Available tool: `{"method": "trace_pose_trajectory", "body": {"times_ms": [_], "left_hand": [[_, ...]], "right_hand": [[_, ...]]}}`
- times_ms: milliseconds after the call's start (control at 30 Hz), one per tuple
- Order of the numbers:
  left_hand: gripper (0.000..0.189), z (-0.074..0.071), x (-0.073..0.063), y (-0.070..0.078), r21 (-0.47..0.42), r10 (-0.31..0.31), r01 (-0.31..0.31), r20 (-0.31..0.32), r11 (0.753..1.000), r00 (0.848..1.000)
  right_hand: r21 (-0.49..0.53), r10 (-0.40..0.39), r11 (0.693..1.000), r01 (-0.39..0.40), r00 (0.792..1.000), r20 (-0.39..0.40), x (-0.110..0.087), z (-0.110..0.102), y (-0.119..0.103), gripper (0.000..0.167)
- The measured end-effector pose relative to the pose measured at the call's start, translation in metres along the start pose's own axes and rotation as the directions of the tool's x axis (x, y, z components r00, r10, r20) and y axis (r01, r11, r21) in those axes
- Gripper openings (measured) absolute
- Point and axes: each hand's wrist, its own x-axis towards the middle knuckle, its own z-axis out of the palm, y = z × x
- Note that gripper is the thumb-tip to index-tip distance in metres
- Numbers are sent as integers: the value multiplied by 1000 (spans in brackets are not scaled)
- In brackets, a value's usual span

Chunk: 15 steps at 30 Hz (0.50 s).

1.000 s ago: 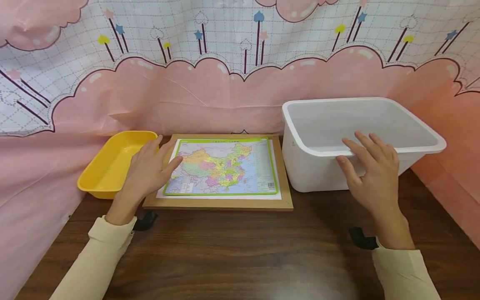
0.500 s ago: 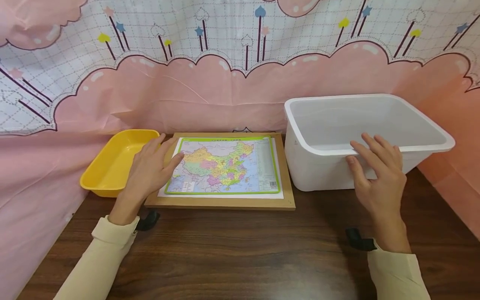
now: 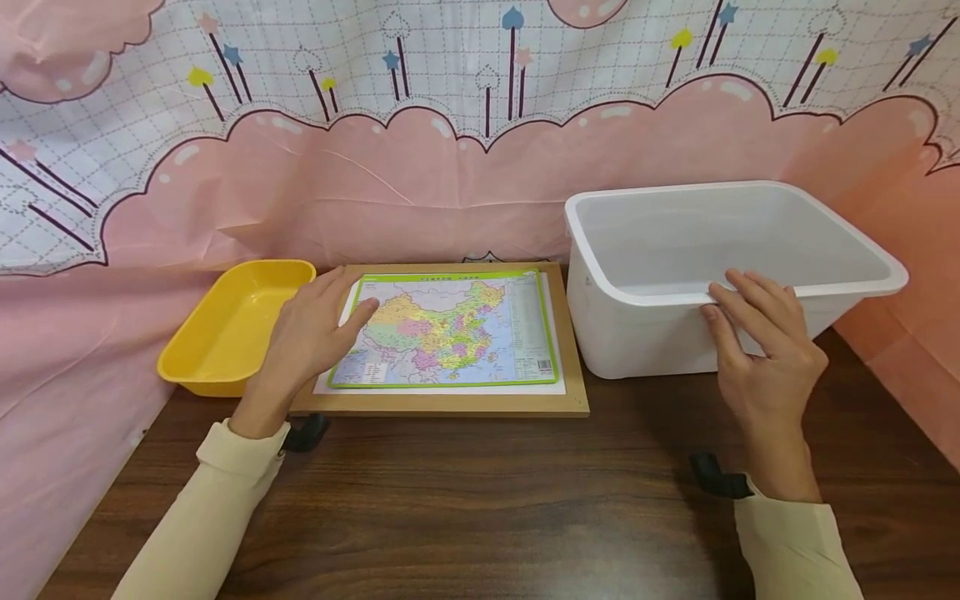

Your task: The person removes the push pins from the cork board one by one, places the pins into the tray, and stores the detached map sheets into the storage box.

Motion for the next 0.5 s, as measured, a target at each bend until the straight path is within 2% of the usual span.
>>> {"method": "trace_pose_trajectory", "body": {"times_ms": [167, 333, 500], "left_hand": [[64, 2, 12, 4, -1, -28, 28, 20, 1000, 999], [65, 4, 27, 6, 2, -76, 76, 71, 997, 995], [67, 17, 46, -1, -29, -141, 147, 159, 989, 977]], "right_hand": [[0, -1, 1000, 1, 1000, -6, 1, 1, 1, 19], [4, 9, 1000, -9, 1000, 8, 3, 2, 4, 20], [2, 17, 1000, -17, 1000, 12, 4, 3, 7, 20]]}}
